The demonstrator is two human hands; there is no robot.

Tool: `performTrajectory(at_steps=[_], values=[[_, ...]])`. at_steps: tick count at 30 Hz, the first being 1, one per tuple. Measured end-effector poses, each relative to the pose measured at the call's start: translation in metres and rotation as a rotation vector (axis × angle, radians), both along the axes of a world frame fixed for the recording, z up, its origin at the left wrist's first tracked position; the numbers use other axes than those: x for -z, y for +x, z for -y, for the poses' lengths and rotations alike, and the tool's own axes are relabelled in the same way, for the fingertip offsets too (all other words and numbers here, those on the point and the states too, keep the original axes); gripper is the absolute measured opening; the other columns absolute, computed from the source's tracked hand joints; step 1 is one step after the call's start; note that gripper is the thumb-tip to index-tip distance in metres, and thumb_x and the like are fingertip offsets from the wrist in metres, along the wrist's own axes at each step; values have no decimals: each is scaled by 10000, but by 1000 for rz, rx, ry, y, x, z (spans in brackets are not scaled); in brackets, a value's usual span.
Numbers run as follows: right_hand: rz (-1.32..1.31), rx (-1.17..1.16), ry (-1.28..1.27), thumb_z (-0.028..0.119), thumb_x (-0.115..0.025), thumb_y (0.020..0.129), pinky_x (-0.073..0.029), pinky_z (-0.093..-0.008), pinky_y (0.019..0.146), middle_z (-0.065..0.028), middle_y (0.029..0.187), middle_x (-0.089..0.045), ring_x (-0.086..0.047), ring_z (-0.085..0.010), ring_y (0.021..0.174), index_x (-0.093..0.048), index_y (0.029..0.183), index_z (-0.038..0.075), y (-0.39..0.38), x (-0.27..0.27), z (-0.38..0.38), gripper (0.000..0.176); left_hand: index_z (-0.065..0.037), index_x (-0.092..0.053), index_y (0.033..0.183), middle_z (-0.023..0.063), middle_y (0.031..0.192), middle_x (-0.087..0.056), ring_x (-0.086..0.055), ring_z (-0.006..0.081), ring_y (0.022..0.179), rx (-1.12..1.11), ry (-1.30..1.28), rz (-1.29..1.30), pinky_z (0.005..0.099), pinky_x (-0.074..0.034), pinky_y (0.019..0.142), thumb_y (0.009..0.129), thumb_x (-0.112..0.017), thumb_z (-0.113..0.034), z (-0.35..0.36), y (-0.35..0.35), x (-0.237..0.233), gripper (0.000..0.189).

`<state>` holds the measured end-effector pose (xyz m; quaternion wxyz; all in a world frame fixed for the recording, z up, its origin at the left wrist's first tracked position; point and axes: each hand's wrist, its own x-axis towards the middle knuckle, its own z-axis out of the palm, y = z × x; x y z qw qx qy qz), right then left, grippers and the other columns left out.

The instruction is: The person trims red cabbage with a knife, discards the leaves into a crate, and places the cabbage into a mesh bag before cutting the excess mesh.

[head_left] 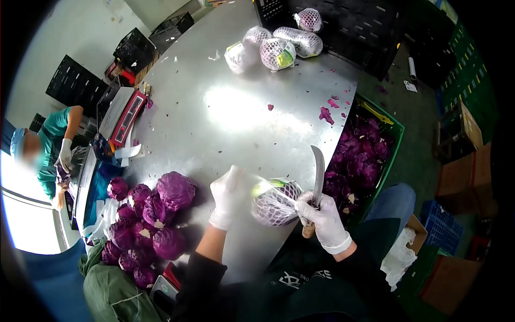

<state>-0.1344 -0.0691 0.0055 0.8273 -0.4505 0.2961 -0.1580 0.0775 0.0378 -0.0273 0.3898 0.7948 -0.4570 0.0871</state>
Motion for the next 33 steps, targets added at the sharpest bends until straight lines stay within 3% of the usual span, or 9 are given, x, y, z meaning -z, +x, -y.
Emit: performTrajectory(at_steps=[6,9,16,22,26,27,28,29,33], values=[[-16,89,139,195,-670,954,-401,-204,579,39,711,-540,-500,-58,605,-628,972,58,3,0,3,145,-7,-614,891,135,697,-570,-555,242,556,-35,46,-259,338,-454,541,878,-677,-75,13,4,8,94],[-3,143,188,199,-668,956,-406,-196,579,35,755,-558,-505,-59,614,-631,961,63,10,-3,8,140,-23,-597,926,108,860,-565,-566,218,756,31,11,22,307,-463,691,827,-710,-37,6,-33,-48,151],[43,156,229,225,-666,960,-409,-200,587,15,803,-578,-506,-77,623,-621,918,78,5,-2,7,159,-35,-550,931,55,847,-551,-556,196,785,19,-18,-94,291,-456,739,867,-648,15,-10,-77,-25,126],[72,247,250,121,-588,963,-410,-226,589,-41,791,-582,-518,-118,640,-575,858,56,-9,5,19,125,-75,-521,859,-10,799,-528,-527,117,737,-74,-612,-1478,267,-459,705,995,-515,-79,-5,-65,-47,137],[149,516,264,114,-572,974,-401,-238,566,-26,753,-538,-514,-121,660,-526,816,92,-42,46,60,166,-95,-455,793,-16,669,-393,-477,122,628,100,-999,-1676,296,-489,689,1024,-495,-152,-32,-10,10,240],[132,499,200,120,-570,980,-402,-237,563,-23,756,-537,-510,-116,662,-531,812,92,-46,47,64,174,-98,-426,769,-20,646,-351,-453,123,597,-144,-949,-1653,333,-535,721,1032,-492,-182,-23,-18,-24,284],[111,480,140,126,-569,985,-402,-235,561,-20,758,-536,-506,-111,665,-536,809,92,-47,47,66,183,-98,-426,774,-29,656,-342,-436,129,588,352,-989,-1702,385,-563,790,1044,-473,-201,-39,3,3,292],[-7,438,-21,158,-590,983,-393,-229,549,-21,770,-551,-501,-97,671,-546,815,86,-41,43,62,188,-105,-421,769,-36,646,-331,-403,119,575,232,-871,-1589,358,-544,757,1048,-471,-213,-34,-5,-8,303],[-100,66,-691,228,-706,884,-470,-335,915,-101,1113,-591,-567,-218,1062,-650,1182,64,7,10,27,345,-124,-453,769,-67,593,-279,-262,75,556,125,-549,-1326,241,-312,578,1051,-479,-210,8,-56,-54,296]])
